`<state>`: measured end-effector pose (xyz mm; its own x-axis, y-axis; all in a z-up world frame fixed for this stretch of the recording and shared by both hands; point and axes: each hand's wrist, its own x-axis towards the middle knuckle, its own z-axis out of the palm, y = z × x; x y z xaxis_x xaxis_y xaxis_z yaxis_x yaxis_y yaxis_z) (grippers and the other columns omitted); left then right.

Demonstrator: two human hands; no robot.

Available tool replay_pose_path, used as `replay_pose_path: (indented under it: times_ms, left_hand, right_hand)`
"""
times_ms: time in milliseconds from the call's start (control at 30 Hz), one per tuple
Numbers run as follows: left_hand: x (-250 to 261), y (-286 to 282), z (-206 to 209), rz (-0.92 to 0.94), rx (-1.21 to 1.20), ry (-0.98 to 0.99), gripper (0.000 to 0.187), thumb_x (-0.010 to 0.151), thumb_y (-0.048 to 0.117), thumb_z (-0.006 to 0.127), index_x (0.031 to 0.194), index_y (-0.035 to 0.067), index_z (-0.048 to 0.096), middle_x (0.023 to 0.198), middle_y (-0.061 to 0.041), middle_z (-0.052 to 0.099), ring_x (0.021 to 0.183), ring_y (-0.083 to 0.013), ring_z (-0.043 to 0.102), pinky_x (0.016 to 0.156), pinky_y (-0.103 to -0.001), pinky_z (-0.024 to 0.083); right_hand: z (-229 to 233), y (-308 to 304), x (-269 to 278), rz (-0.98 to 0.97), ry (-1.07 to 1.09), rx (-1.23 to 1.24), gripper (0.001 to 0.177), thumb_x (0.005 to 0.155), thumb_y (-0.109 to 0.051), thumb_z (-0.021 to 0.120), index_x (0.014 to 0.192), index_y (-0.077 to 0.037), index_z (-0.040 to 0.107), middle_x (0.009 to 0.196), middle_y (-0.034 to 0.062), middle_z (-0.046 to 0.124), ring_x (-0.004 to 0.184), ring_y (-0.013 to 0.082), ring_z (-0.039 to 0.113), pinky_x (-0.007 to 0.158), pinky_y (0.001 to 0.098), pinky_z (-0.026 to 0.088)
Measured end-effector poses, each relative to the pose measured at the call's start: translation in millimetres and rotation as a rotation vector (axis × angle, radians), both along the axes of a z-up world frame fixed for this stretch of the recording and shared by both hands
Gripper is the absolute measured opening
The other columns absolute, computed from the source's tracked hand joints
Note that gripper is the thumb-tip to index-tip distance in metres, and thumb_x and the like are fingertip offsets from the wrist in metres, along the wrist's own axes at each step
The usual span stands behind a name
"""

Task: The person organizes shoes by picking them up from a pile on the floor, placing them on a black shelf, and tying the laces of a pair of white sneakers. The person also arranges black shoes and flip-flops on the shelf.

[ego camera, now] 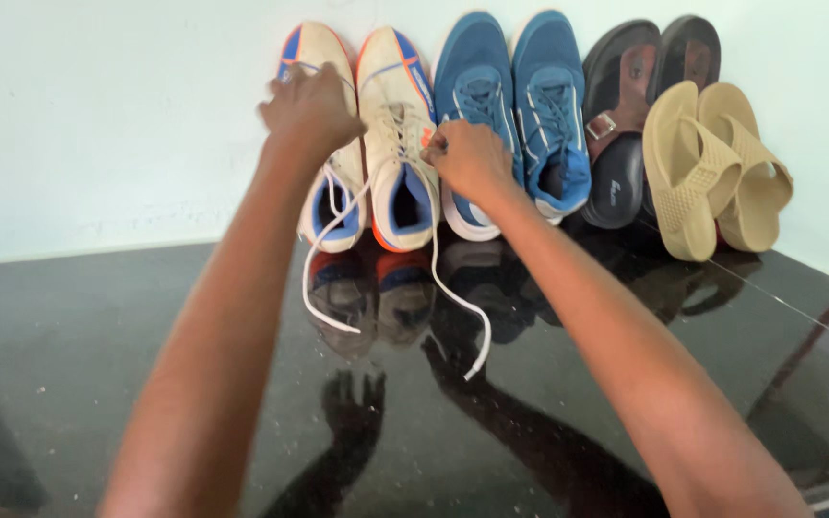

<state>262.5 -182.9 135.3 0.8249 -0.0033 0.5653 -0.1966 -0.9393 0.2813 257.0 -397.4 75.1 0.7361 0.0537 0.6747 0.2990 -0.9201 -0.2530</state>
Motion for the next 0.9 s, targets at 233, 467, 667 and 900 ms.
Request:
replay_pose_path:
  times_ms: [233,467,667,900]
  left_hand:
    - [17,-26,-13,-0.213,-0.037,0.176,0.033,0.071,0.030,0.090,0.085,0.005,0.074,0.075,-0.006,0.074,0.057,-0.0185,0.071,0.068,-0.036,0.057]
    - [51,11,-41,-0.359,-0.217,0.421,0.012,0.073,0.002,0.077,0.070,-0.006,0.070,0.057,-0.014,0.064,0.042,-0.0191,0.056,0.037,-0.036,0.039]
    - [41,16,-53,-0.498,-0.500,0.495,0.022,0.080,0.012,0.076,0.068,-0.003,0.068,0.055,-0.012,0.064,0.040,-0.0156,0.054,0.035,-0.029,0.036]
    - [59,-11,-58,-0.452,-0.422,0.221,0.007,0.076,-0.003,0.066,0.075,-0.010,0.063,0.061,-0.014,0.060,0.044,-0.0164,0.058,0.037,-0.032,0.044]
  right_hand:
    - [37,26,-5,-0.144,0.155,-0.413,0.054,0.064,-0.052,0.094,0.093,-0.009,0.078,0.092,0.0131,0.071,0.093,0.0343,0.070,0.078,0.0487,0.057]
    - [30,17,18,-0.120,0.477,-0.364,0.026,0.081,-0.032,0.077,0.085,-0.006,0.083,0.073,0.0025,0.077,0.066,0.0178,0.074,0.070,0.0381,0.061]
    - [17,-24,44,0.251,0.407,0.160,0.017,0.086,-0.014,0.066,0.093,-0.002,0.075,0.075,0.0061,0.076,0.057,0.0130,0.069,0.051,0.0270,0.059]
    - [17,-35,53,0.335,0.272,0.159,0.016,0.085,-0.012,0.067,0.093,-0.002,0.077,0.074,0.0086,0.075,0.054,0.0145,0.068,0.051,0.0287,0.059]
